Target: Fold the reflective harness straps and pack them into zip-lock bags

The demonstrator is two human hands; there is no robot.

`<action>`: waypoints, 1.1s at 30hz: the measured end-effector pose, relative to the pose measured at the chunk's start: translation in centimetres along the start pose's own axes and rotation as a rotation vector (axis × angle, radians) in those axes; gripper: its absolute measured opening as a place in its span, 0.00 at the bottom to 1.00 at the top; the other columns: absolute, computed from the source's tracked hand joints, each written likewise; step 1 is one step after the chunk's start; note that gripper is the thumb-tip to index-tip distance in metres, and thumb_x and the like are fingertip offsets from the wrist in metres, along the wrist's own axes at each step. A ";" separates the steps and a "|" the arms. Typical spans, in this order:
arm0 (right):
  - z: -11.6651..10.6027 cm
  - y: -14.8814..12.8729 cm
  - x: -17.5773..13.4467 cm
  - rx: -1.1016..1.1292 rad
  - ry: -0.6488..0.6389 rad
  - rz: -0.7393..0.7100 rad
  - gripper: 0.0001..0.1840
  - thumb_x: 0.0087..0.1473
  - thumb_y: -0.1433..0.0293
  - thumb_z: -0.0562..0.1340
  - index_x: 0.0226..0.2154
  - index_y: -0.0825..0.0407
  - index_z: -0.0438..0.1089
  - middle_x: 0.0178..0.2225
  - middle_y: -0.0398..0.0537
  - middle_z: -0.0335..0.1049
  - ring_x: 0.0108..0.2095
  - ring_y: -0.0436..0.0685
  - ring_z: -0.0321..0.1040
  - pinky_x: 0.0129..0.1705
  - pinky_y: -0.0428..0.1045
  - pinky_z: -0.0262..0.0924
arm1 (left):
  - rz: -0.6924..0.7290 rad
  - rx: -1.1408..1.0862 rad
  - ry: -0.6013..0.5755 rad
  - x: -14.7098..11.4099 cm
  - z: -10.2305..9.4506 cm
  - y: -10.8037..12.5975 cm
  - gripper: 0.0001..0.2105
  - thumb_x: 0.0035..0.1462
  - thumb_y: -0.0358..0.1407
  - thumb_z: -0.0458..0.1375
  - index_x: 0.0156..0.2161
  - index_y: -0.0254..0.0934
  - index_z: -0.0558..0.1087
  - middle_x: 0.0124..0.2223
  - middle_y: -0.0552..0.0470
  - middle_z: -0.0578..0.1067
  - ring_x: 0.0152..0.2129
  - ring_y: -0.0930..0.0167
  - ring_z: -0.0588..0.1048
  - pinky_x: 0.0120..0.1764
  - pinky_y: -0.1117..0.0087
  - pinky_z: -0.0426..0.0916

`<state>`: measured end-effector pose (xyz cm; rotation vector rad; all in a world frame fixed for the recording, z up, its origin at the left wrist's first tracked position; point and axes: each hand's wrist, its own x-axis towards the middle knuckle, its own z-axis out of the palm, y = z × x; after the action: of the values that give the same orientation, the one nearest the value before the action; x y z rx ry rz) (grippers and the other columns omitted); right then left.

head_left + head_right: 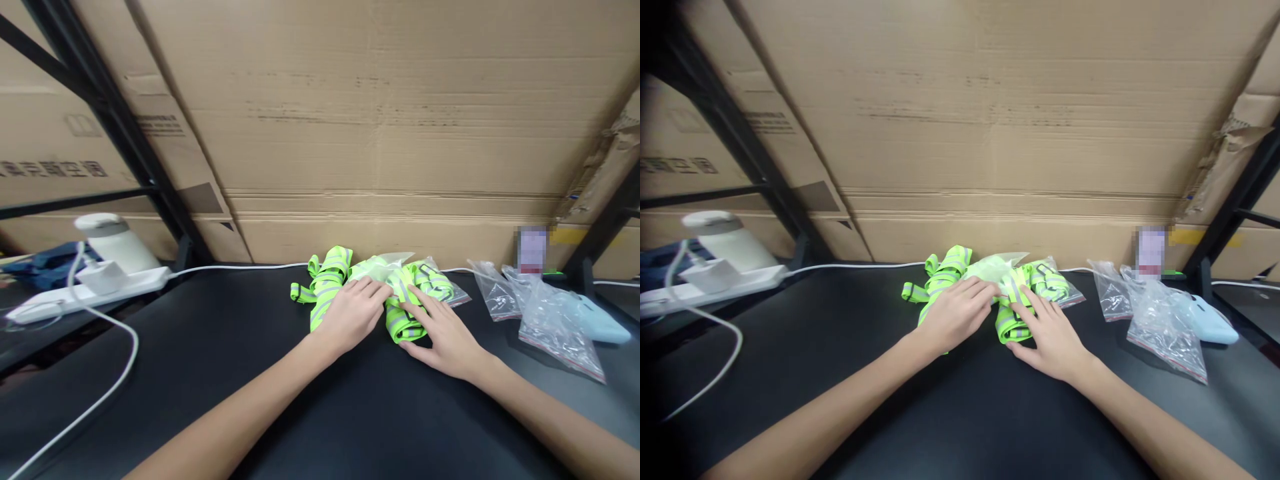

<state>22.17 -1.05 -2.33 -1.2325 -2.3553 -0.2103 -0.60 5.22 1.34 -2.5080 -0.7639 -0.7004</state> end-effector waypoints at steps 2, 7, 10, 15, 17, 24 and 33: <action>0.1 0.1 0.0 0.001 -0.008 0.001 0.32 0.62 0.58 0.62 0.65 0.50 0.59 0.70 0.63 0.52 0.68 0.71 0.55 0.61 0.68 0.61 | 0.001 -0.014 0.007 0.0 0.0 0.0 0.08 0.65 0.25 0.51 0.41 0.37 0.70 0.37 0.49 0.78 0.37 0.62 0.76 0.39 0.62 0.70; 0.3 0.3 -0.2 0.003 -0.003 -0.014 0.34 0.63 0.59 0.62 0.68 0.46 0.56 0.71 0.61 0.50 0.68 0.70 0.55 0.62 0.68 0.61 | 0.002 -0.056 0.052 -0.1 0.2 -0.1 0.10 0.66 0.25 0.48 0.42 0.37 0.71 0.34 0.49 0.77 0.35 0.63 0.76 0.37 0.64 0.71; 0.3 0.2 -0.2 -0.006 -0.014 -0.017 0.32 0.63 0.59 0.63 0.66 0.45 0.59 0.72 0.61 0.48 0.68 0.71 0.55 0.61 0.68 0.61 | -0.033 -0.088 0.103 -0.2 0.4 -0.1 0.10 0.68 0.26 0.47 0.41 0.37 0.70 0.34 0.49 0.76 0.33 0.65 0.76 0.34 0.67 0.71; 0.0 0.1 -0.1 -0.001 -0.047 -0.009 0.25 0.63 0.59 0.63 0.59 0.48 0.67 0.71 0.64 0.50 0.68 0.72 0.55 0.60 0.68 0.62 | 0.005 -0.207 0.165 -0.4 0.5 0.0 0.10 0.68 0.25 0.48 0.43 0.36 0.71 0.37 0.49 0.79 0.33 0.68 0.78 0.35 0.69 0.73; 0.0 0.1 -0.1 0.008 -0.039 -0.008 0.23 0.63 0.59 0.63 0.57 0.49 0.68 0.70 0.65 0.51 0.67 0.72 0.55 0.60 0.68 0.62 | 0.059 -0.236 0.172 -0.4 0.5 0.1 0.11 0.67 0.24 0.49 0.44 0.36 0.73 0.40 0.47 0.80 0.36 0.67 0.79 0.38 0.68 0.75; 0.5 -0.2 -0.2 0.005 -0.042 -0.001 0.29 0.63 0.57 0.63 0.64 0.45 0.63 0.70 0.61 0.50 0.68 0.73 0.54 0.60 0.68 0.62 | 0.079 -0.229 0.134 -0.3 0.8 0.4 0.11 0.68 0.26 0.51 0.47 0.34 0.75 0.40 0.46 0.80 0.37 0.66 0.79 0.40 0.64 0.77; -0.3 -0.6 0.0 0.022 -0.032 0.043 0.21 0.57 0.54 0.67 0.46 0.50 0.71 0.68 0.63 0.54 0.65 0.75 0.58 0.59 0.69 0.62 | 0.037 -0.173 0.070 -0.5 1.6 -0.3 0.12 0.66 0.24 0.54 0.48 0.36 0.77 0.43 0.47 0.79 0.40 0.64 0.76 0.43 0.62 0.75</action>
<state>21.73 -1.47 -2.02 -1.2832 -2.3494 -0.1517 -0.67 6.08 -0.11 -2.6280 -0.6563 -0.8701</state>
